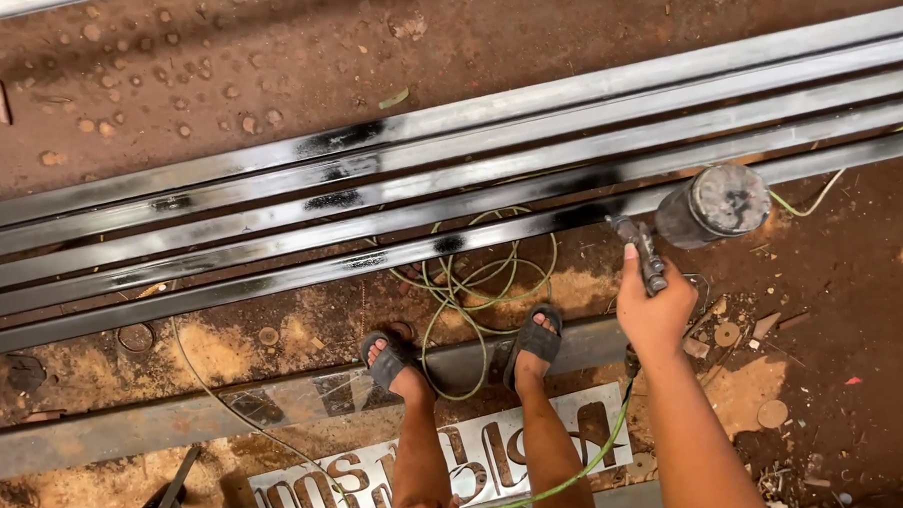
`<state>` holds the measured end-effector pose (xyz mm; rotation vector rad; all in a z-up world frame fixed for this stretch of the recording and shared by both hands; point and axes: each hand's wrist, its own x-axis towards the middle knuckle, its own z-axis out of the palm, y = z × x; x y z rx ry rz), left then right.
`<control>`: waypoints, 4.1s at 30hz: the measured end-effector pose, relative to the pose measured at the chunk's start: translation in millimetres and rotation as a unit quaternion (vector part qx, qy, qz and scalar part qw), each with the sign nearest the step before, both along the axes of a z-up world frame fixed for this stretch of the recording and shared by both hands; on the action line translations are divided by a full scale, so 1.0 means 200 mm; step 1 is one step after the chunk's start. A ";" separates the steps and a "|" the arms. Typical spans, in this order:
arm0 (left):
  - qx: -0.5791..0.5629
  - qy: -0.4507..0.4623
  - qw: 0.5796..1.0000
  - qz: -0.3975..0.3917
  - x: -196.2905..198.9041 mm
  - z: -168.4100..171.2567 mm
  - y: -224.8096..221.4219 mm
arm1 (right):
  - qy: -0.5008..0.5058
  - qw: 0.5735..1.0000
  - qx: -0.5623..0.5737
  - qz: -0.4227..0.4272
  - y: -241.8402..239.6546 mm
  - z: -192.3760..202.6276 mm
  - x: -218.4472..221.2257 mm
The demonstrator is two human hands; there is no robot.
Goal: Spray painting a set of metal bars with black paint using a pneumatic spray gun.
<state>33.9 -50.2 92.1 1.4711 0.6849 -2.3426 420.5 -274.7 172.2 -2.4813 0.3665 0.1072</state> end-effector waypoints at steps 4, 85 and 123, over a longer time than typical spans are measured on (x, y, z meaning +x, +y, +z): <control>0.039 -0.109 0.992 0.041 0.07 0.16 0.00 | -0.091 0.994 -0.055 0.033 -0.09 -0.05 0.02; 0.055 -0.303 0.946 0.101 -0.05 0.26 -0.02 | 0.008 0.956 0.138 0.257 0.81 -0.02 -0.20; 0.052 -0.309 0.939 0.144 0.00 0.34 0.05 | 0.001 0.944 0.134 0.301 1.01 0.04 -0.16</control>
